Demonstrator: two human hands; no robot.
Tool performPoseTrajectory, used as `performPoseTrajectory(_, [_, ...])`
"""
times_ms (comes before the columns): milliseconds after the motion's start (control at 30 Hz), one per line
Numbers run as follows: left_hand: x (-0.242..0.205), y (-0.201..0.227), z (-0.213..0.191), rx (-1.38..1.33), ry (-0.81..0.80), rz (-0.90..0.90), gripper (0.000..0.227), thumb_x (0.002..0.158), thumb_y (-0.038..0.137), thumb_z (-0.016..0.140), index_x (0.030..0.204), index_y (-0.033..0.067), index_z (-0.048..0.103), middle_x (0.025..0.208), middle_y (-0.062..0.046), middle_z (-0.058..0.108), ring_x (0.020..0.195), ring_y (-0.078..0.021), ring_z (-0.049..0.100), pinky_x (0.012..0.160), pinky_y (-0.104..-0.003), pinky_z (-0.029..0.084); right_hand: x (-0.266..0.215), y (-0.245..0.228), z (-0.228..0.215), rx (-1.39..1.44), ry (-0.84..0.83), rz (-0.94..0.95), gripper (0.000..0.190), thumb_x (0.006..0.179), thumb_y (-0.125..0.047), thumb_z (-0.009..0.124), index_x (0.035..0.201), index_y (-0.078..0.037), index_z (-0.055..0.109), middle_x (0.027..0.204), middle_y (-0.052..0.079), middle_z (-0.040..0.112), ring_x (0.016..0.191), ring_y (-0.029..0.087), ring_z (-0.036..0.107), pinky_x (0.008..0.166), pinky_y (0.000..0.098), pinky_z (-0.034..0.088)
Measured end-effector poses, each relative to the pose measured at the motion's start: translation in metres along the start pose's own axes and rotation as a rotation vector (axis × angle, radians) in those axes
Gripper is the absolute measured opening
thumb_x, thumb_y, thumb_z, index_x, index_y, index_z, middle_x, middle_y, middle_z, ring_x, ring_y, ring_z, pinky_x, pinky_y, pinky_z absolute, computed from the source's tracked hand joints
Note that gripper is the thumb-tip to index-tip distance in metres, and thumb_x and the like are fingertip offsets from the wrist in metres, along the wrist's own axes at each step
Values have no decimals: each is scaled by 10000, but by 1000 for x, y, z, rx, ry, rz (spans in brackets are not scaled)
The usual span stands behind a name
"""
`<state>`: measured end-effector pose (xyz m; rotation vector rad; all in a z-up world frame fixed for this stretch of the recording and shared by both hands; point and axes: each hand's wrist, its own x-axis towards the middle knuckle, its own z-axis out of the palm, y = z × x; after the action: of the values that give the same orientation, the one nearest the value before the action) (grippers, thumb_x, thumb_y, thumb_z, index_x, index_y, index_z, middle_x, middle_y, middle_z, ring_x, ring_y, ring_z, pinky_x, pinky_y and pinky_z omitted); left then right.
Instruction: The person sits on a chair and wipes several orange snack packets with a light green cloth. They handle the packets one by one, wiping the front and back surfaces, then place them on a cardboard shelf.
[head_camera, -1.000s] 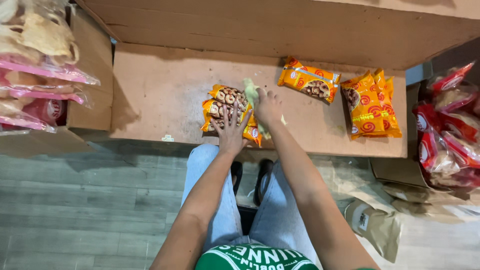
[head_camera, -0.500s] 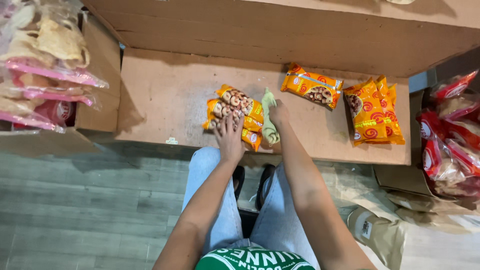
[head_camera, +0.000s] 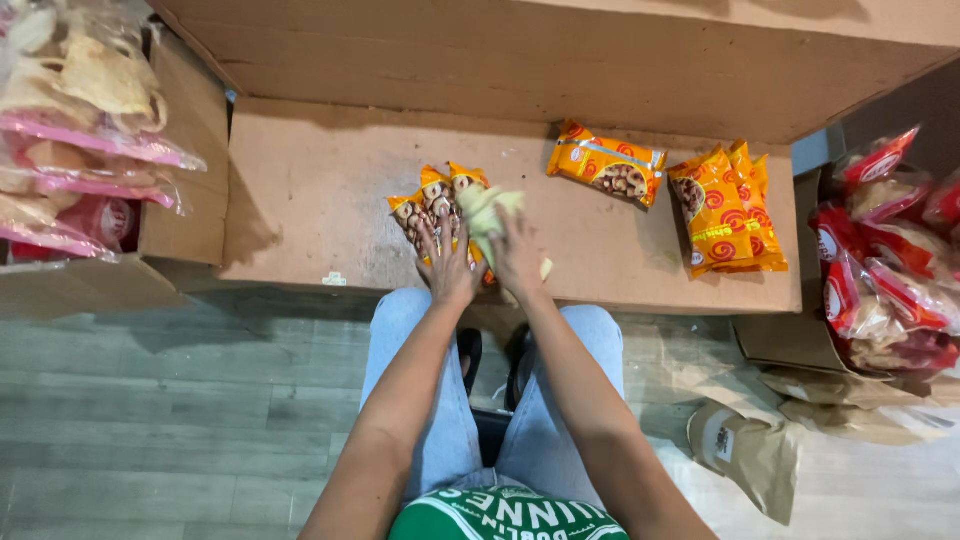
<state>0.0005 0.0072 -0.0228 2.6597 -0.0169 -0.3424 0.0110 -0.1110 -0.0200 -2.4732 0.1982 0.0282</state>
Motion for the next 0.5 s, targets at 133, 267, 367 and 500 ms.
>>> performPoseTrajectory(133, [0, 1, 0, 34, -27, -64, 737, 927, 517, 573, 1581, 284, 324, 1729, 58, -88, 1545, -467, -86, 1066, -831, 221, 17, -12, 3, 26, -56, -7, 514, 1102, -309, 442, 1604, -328, 335, 1556, 233, 396, 1397, 510, 440, 1129, 618, 419])
performPoseTrajectory(267, [-6, 4, -11, -155, 56, -43, 925, 865, 660, 616, 1621, 317, 207, 1718, -36, -72, 1522, -526, -72, 1056, -814, 248, 32, 0, 2, 223, -128, 270, 548, 1101, -458, 312, 1608, -250, 315, 1553, 212, 450, 1422, 445, 442, 1210, 554, 333])
performPoseTrajectory(367, [-3, 6, -22, -411, 169, -223, 1174, 749, 582, 815, 1629, 242, 115, 1675, -202, -45, 1508, -560, 6, 1111, -746, 264, 34, 10, 0, 368, -136, 341, 637, 1086, -538, 290, 1594, -161, 366, 1548, 248, 462, 1446, 434, 421, 1233, 524, 304])
performPoseTrajectory(500, [0, 1, -30, -698, 114, -332, 1478, 618, 621, 937, 1650, 316, -77, 1617, -336, 106, 1504, -533, 200, 1167, -631, 264, 11, 8, 0, 523, -146, 427, 689, 1004, -660, 481, 1587, -301, 400, 1520, 210, 504, 1453, 392, 411, 1227, 506, 314])
